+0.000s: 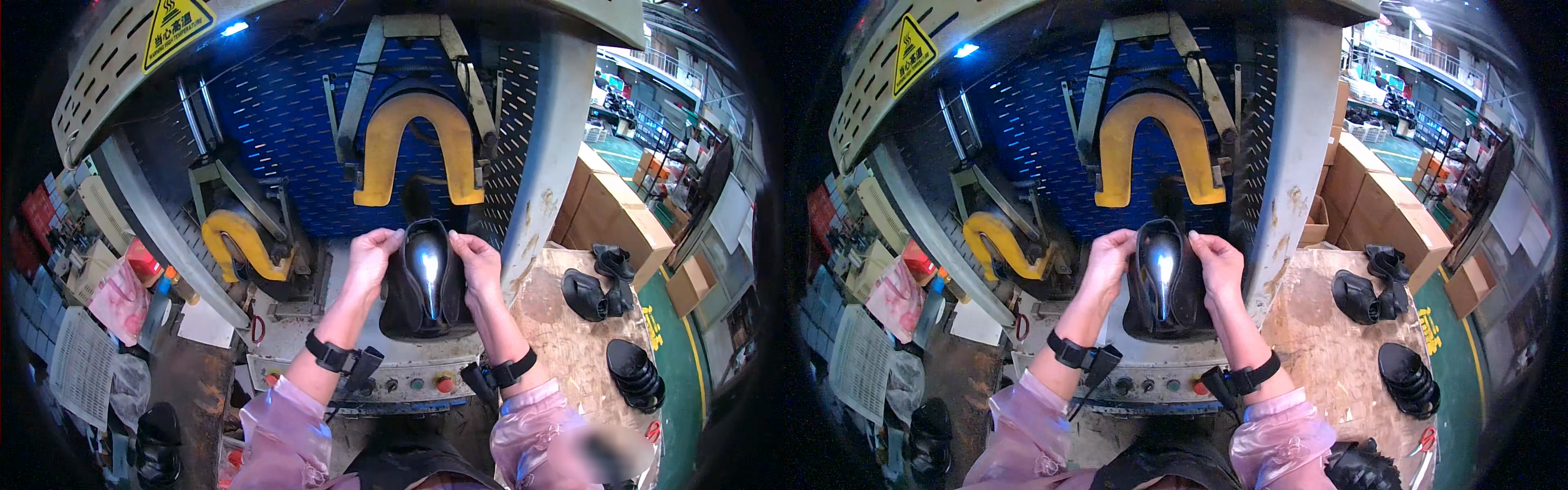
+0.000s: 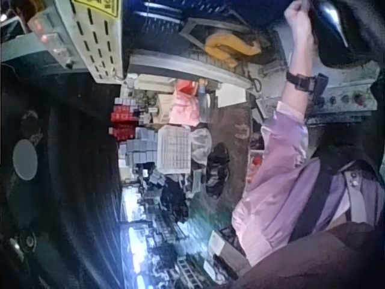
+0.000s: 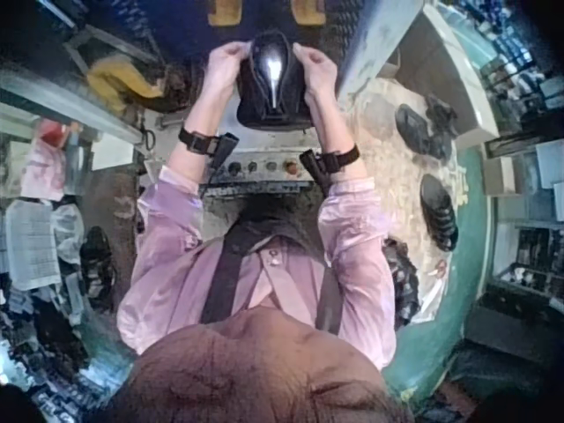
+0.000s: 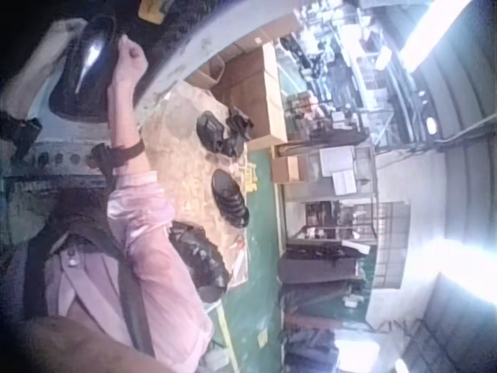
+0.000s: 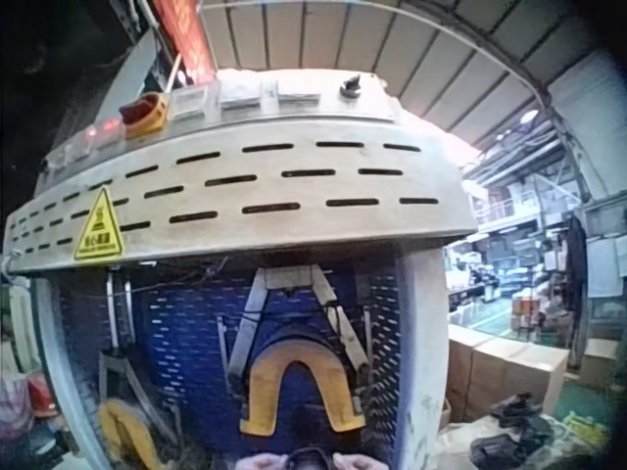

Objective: Using a heat-shaping machine to form and last shoe upper components.

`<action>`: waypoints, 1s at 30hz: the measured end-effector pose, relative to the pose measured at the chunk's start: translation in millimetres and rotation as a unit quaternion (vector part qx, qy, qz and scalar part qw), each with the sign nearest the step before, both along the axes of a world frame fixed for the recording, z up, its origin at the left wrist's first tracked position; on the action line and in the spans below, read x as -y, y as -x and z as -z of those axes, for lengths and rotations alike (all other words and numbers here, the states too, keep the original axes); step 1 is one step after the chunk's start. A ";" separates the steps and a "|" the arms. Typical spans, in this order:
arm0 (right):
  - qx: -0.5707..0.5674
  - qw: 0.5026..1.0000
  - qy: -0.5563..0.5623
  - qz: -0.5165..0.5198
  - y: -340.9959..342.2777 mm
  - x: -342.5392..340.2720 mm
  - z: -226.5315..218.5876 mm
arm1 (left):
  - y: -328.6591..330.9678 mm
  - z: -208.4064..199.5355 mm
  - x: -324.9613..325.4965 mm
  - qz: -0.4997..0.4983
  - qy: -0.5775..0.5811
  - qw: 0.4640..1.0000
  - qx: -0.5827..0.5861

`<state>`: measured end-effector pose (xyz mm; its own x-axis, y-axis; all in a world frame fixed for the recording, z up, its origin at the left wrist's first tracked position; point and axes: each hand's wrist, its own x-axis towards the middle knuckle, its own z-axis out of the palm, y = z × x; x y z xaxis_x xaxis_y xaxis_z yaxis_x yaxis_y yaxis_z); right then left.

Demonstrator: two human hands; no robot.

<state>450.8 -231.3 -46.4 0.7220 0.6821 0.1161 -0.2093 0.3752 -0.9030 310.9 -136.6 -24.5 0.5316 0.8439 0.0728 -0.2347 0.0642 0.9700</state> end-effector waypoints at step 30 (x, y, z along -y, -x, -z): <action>-0.260 0.947 0.037 0.187 85.4 -6.2 184.2 | 4.0 -17.2 19.4 0.096 -0.577 0.811 0.027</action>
<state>365.4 -225.0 -230.6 0.8609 0.3602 -0.3593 -0.4978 0.4505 -0.7411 306.9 -156.0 -7.3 0.6151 0.1000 0.7821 -0.3722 -0.8377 0.3998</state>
